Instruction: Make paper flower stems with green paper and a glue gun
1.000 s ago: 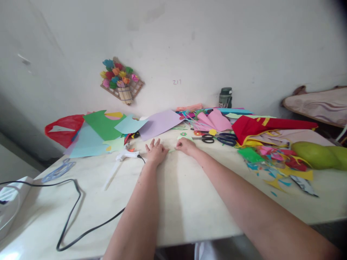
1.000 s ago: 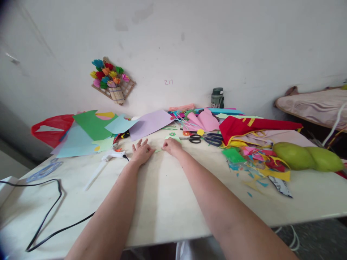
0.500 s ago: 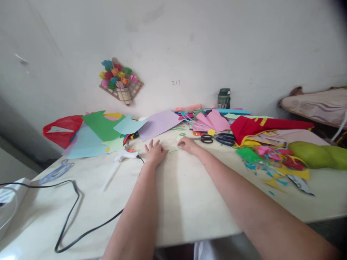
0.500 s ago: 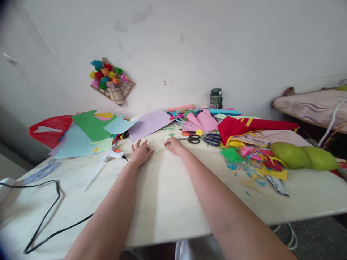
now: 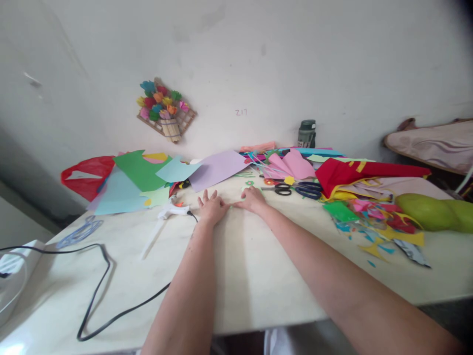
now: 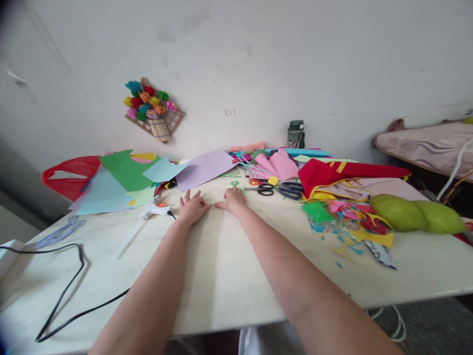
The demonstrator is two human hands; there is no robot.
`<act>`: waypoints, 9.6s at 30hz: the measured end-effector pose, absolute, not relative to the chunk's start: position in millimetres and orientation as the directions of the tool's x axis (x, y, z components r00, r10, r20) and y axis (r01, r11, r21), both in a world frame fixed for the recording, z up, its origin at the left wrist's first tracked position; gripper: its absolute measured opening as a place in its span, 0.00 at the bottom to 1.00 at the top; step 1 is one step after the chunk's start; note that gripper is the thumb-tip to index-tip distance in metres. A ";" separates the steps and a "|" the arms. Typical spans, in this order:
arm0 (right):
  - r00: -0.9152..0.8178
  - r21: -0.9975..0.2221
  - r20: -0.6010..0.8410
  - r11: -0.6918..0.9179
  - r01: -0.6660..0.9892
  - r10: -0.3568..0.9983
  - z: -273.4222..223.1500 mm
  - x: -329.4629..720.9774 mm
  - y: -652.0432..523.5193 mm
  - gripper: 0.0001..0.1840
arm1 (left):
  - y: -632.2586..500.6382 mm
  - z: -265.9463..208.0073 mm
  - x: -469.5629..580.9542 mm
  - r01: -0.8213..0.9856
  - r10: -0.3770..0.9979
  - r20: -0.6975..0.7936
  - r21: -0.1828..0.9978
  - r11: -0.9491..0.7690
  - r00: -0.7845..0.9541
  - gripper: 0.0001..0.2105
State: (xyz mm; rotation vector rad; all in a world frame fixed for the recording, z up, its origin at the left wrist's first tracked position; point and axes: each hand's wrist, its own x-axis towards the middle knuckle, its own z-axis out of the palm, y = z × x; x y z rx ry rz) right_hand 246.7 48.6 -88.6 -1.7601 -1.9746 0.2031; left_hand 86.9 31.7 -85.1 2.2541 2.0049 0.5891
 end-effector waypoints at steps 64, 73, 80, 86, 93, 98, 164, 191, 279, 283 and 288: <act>0.006 -0.437 0.254 0.109 0.893 0.967 -79.0 242.3 38.4 0.33 | 16.0 -60.8 64.5 0.994 0.974 0.198 0.039 0.103 -0.108 0.20; 0.047 -0.387 0.279 0.068 0.920 0.959 -82.4 229.0 33.4 0.44 | 15.3 -56.5 53.2 0.996 0.983 0.155 0.018 0.092 -0.094 0.23; 0.037 -0.392 0.278 0.078 0.917 0.960 -81.7 229.3 31.1 0.43 | 16.0 -54.6 60.0 0.998 0.971 0.230 0.047 0.048 -0.058 0.28; 0.038 -0.392 0.287 0.081 0.917 0.957 -83.7 228.6 32.1 0.41 | 18.3 -70.1 80.7 1.000 0.981 0.196 -0.006 0.000 0.002 0.31; 0.033 -0.387 0.294 0.088 0.918 0.955 -84.6 229.0 32.9 0.42 | 18.8 -69.5 67.2 0.996 0.987 0.139 0.051 0.080 -0.086 0.28; 0.037 -0.369 0.297 0.079 0.926 0.954 -84.5 228.7 31.9 0.42 | 12.8 -58.0 61.6 0.993 0.977 0.199 0.083 -0.088 0.070 0.14; -0.006 -0.403 0.281 0.123 0.907 0.960 -85.8 240.7 40.9 0.29 | 14.7 -66.3 61.8 0.996 0.976 0.212 0.088 0.024 -0.043 0.12; -0.056 -0.522 0.218 0.164 0.837 0.974 -86.7 256.2 51.5 0.22 | 21.2 -81.4 111.6 0.771 0.960 0.279 0.604 -0.202 0.033 0.11; -0.540 -0.014 0.264 0.563 0.826 0.799 -60.9 273.9 29.2 0.10 | 25.4 -78.5 105.8 0.887 0.862 0.432 0.241 -0.394 0.265 0.05; -0.548 -0.045 0.317 0.589 0.807 0.774 -70.1 275.6 35.1 0.09 | 26.8 -78.9 107.3 0.890 0.867 0.429 0.245 -0.383 0.255 0.05; -0.543 -0.076 0.332 0.596 0.799 0.771 -76.3 276.2 41.5 0.07 | 27.4 -79.5 108.2 0.884 0.857 0.443 0.243 -0.399 0.265 0.04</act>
